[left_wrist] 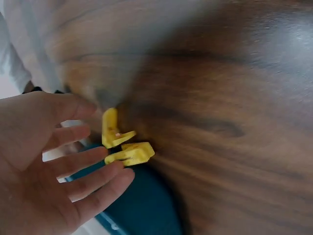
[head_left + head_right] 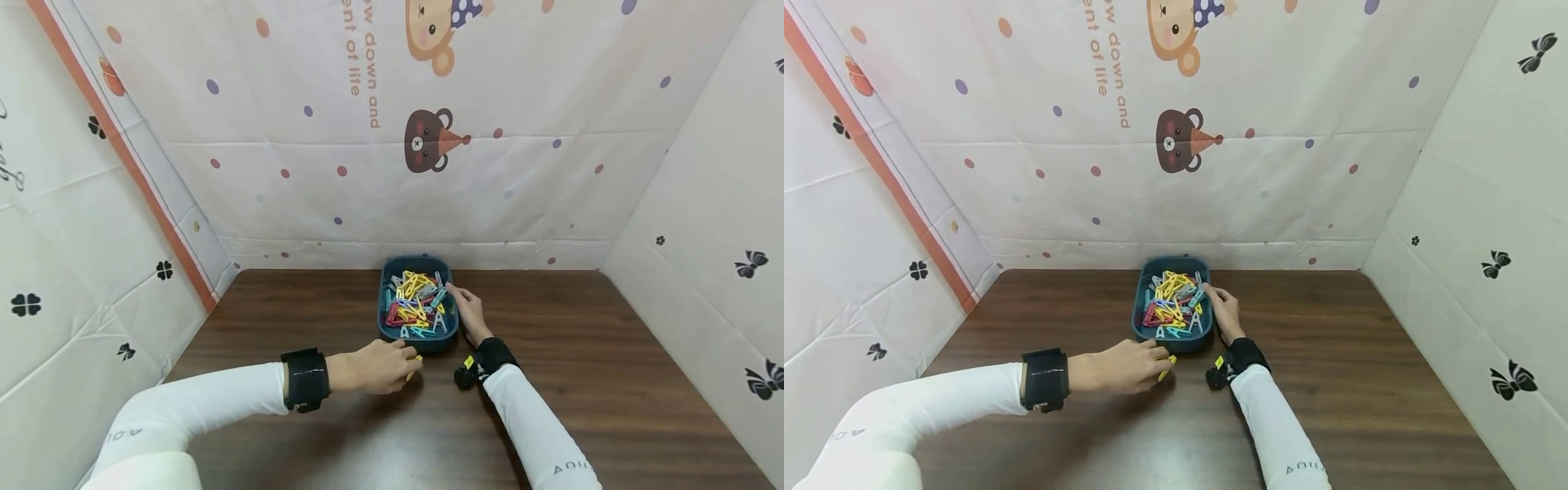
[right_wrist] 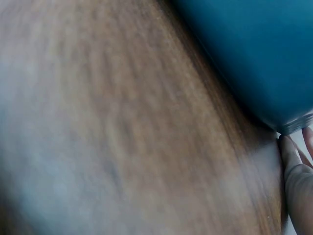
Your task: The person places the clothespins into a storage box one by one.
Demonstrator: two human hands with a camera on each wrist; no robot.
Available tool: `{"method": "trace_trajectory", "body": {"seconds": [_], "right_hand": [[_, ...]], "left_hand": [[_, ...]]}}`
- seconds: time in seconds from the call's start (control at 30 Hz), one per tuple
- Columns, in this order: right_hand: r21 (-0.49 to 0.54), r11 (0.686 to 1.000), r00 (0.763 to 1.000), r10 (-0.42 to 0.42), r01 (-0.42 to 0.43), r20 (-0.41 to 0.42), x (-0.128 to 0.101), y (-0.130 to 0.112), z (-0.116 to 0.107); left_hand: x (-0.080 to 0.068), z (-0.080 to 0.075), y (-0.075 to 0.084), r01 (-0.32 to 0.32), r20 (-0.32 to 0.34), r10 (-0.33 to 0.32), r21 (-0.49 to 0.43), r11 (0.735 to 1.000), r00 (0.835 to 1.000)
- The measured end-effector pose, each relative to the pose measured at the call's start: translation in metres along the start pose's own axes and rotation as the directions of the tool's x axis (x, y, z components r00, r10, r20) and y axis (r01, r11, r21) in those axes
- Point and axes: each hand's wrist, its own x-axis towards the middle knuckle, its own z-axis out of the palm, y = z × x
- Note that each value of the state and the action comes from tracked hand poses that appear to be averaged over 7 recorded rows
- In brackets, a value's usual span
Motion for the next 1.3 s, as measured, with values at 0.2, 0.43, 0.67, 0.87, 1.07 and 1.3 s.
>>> {"method": "trace_trajectory", "body": {"seconds": [0.2, 0.43, 0.67, 0.87, 1.07, 1.3], "right_hand": [[0.024, 0.999, 1.000, 0.028, -0.028, 0.007, -0.004, 0.000, 0.001], [0.024, 0.999, 1.000, 0.024, -0.024, -0.006, -0.007, 0.001, 0.000], [-0.019, 1.000, 1.000, -0.025, 0.025, -0.001, -0.012, 0.005, -0.001], [-0.013, 1.000, 1.000, -0.024, 0.024, -0.012, -0.015, 0.006, 0.000], [-0.018, 1.000, 0.999, -0.022, 0.022, -0.035, -0.016, 0.005, 0.002], [-0.012, 1.000, 0.999, -0.027, 0.027, -0.032, -0.017, 0.005, 0.005]], "left_hand": [[-0.004, 0.011, 0.002, -0.013, 0.012, 0.012, 0.012, 1.000, 1.000], [-0.008, 0.013, 0.009, -0.060, 0.025, 0.061, -0.063, 0.996, 0.998], [-0.003, 0.052, 0.006, -0.128, -0.029, 0.125, -0.143, 0.981, 0.992], [-0.013, 0.023, 0.018, -0.114, -0.026, 0.111, -0.143, 0.983, 0.993], [-0.013, 0.019, 0.017, -0.108, -0.007, 0.109, -0.202, 0.973, 0.994], [-0.009, -0.010, 0.007, -0.115, -0.117, 0.083, -0.301, 0.947, 0.990]]}}
